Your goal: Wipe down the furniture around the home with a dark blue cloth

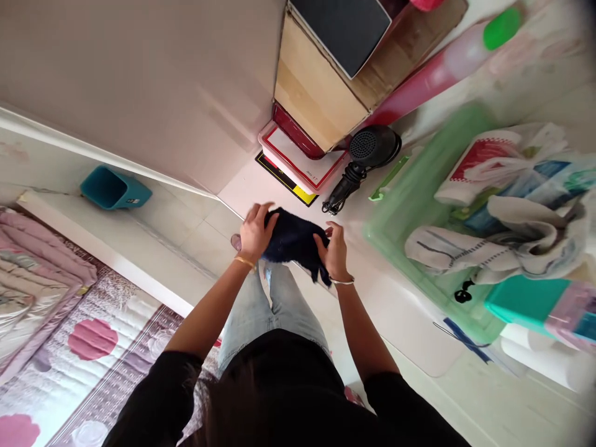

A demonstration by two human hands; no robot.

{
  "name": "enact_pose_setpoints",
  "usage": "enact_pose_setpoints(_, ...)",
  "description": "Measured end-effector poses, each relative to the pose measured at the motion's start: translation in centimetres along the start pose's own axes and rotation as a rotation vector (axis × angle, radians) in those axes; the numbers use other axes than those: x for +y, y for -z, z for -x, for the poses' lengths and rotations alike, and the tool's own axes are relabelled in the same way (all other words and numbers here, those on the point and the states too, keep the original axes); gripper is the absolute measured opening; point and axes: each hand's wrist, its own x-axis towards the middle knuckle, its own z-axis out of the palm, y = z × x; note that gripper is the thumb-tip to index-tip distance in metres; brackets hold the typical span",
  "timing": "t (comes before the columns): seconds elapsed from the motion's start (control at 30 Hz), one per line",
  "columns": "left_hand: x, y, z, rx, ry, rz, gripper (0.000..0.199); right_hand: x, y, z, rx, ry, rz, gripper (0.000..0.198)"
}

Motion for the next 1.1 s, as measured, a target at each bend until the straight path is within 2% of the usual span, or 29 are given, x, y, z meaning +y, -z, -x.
enact_pose_setpoints(0.03, -0.6, -1.1, -0.6, 0.042, -0.023, -0.077, 0.040, 0.4, -0.7, 0.2, 0.052, 0.048, 0.079, 0.049)
enact_pose_setpoints(0.1, -1.7, -3.4, -0.7, 0.070, -0.060, -0.153, 0.041, 1.1, -2.7, 0.8, 0.053, 0.144, 0.205, 0.059)
enact_pose_setpoints(0.17, -2.2, -5.9, 0.5, -0.017, -0.134, -0.160, 0.040, 1.6, -5.3, 1.4, -0.041, 0.180, 0.312, 0.063)
enact_pose_setpoints(0.27, -2.5, -9.2, 2.2, -0.212, -0.240, -0.241, 0.045, 2.3, -9.5, 1.3, -0.120, 0.093, 0.466, 0.066)
enact_pose_setpoints(0.37, -3.6, -10.8, 1.1, -0.281, -0.253, -0.313, 0.054, 2.1, -12.7, -0.4, -0.069, 0.030, 0.497, 0.069)
enact_pose_setpoints(0.47, -5.5, -10.1, -2.6, -0.268, -0.278, -0.307, 0.057, 0.2, -14.9, -3.2, -0.032, 0.084, 0.443, 0.068)
enact_pose_setpoints(0.6, -8.0, -7.1, -7.8, -0.271, -0.350, -0.303, 0.058, -3.3, -17.7, -6.5, 0.012, 0.073, 0.403, 0.068)
enact_pose_setpoints(0.77, -9.8, -3.8, -11.9, -0.271, -0.368, -0.312, 0.057, -6.9, -20.6, -9.4, 0.017, 0.075, 0.321, 0.067)
enact_pose_setpoints(0.87, -10.3, -2.9, -13.7, -0.258, -0.349, -0.304, 0.060, -8.2, -21.8, -11.0, 0.021, 0.098, 0.323, 0.067)
enact_pose_setpoints(0.97, -10.5, -3.2, -14.6, -0.240, -0.277, -0.286, 0.062, -8.4, -22.2, -12.2, 0.007, 0.188, 0.323, 0.062)
enact_pose_setpoints(1.1, -10.7, -3.5, -12.9, -0.125, -0.174, -0.202, 0.062, -7.2, -22.0, -12.8, -0.108, 0.343, 0.255, 0.054)
